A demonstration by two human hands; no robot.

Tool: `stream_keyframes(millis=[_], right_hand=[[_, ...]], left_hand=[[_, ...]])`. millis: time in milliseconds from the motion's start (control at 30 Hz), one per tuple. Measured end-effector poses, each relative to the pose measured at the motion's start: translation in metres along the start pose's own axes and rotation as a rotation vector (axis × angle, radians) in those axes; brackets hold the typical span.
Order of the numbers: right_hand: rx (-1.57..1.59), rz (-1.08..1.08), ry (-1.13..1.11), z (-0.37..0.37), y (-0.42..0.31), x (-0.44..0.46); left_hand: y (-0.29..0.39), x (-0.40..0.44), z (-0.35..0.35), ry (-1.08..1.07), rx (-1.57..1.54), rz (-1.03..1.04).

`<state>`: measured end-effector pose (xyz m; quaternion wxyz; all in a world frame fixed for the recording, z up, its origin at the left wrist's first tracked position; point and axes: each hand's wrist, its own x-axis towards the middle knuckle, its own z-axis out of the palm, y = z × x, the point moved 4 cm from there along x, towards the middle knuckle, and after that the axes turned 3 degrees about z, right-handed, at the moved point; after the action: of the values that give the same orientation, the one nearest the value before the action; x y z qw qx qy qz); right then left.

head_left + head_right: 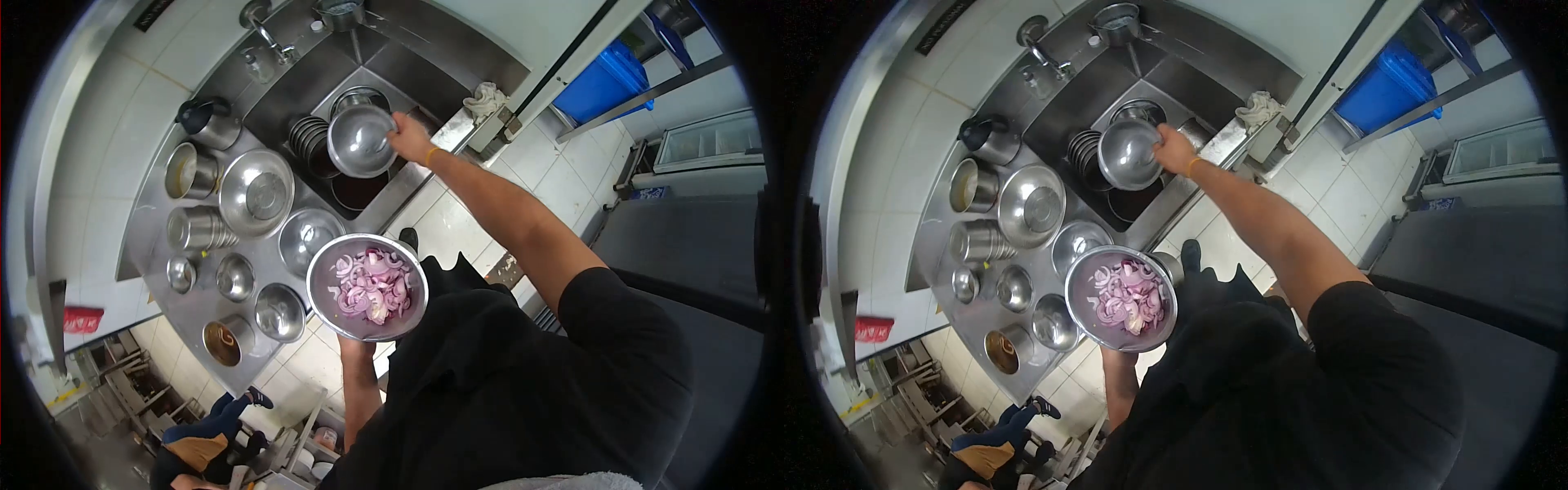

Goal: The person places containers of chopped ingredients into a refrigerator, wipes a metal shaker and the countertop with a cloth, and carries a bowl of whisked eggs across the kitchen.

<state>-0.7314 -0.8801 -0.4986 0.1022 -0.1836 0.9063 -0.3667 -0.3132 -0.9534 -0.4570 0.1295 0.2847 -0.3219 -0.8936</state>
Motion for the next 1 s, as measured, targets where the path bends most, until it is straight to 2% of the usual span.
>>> stream_keyframes(millis=[67,133,200,267,367,467,567,600,667,733,767,833,867,933,1000], right_hand=[[-0.056,0.009,-0.106,0.028,0.007,0.017],[-0.020,0.102,-0.279,0.052,0.013,0.021],[-0.062,0.135,-0.350,0.059,0.020,0.018],[-0.095,0.141,-0.380,0.064,0.029,0.015],[-0.132,0.028,-0.300,0.069,0.040,0.017],[-0.222,0.004,-0.408,0.052,0.042,0.016],[-0.101,-0.007,-0.347,-0.008,0.026,0.002],[-0.056,0.078,-0.349,-0.039,0.017,-0.009],[0.067,0.113,-0.250,-0.093,0.032,-0.031],[0.185,0.261,-0.163,-0.153,0.053,-0.068],[0.251,0.388,-0.211,-0.197,0.064,-0.055],[0.325,0.543,-0.171,-0.270,0.083,-0.079],[0.475,0.653,-0.148,-0.305,0.092,-0.087],[0.641,0.739,-0.065,-0.360,0.118,-0.097],[0.647,0.811,0.004,-0.427,0.125,-0.092]], left_hand=[[-0.002,0.029,-0.001,-0.029,0.030,-0.035],[0.012,0.055,0.006,-0.014,-0.062,-0.091],[0.023,0.075,0.014,-0.013,-0.111,-0.143],[0.027,0.097,0.010,-0.067,0.081,-0.086],[0.028,0.126,0.004,-0.122,0.413,-0.014],[0.040,0.148,0.029,-0.267,0.576,0.059],[0.039,0.168,0.067,-0.191,0.285,-0.136],[0.039,0.173,0.086,-0.163,0.193,-0.208],[0.046,0.177,0.156,-0.196,0.080,-0.316],[0.036,0.187,0.202,-0.234,0.135,-0.393],[0.036,0.203,0.239,-0.165,0.151,-0.467],[0.015,0.219,0.284,-0.168,0.230,-0.529],[0.003,0.227,0.313,-0.153,0.263,-0.567],[-0.019,0.239,0.369,-0.140,0.313,-0.638],[-0.039,0.255,0.433,-0.122,0.367,-0.713]])
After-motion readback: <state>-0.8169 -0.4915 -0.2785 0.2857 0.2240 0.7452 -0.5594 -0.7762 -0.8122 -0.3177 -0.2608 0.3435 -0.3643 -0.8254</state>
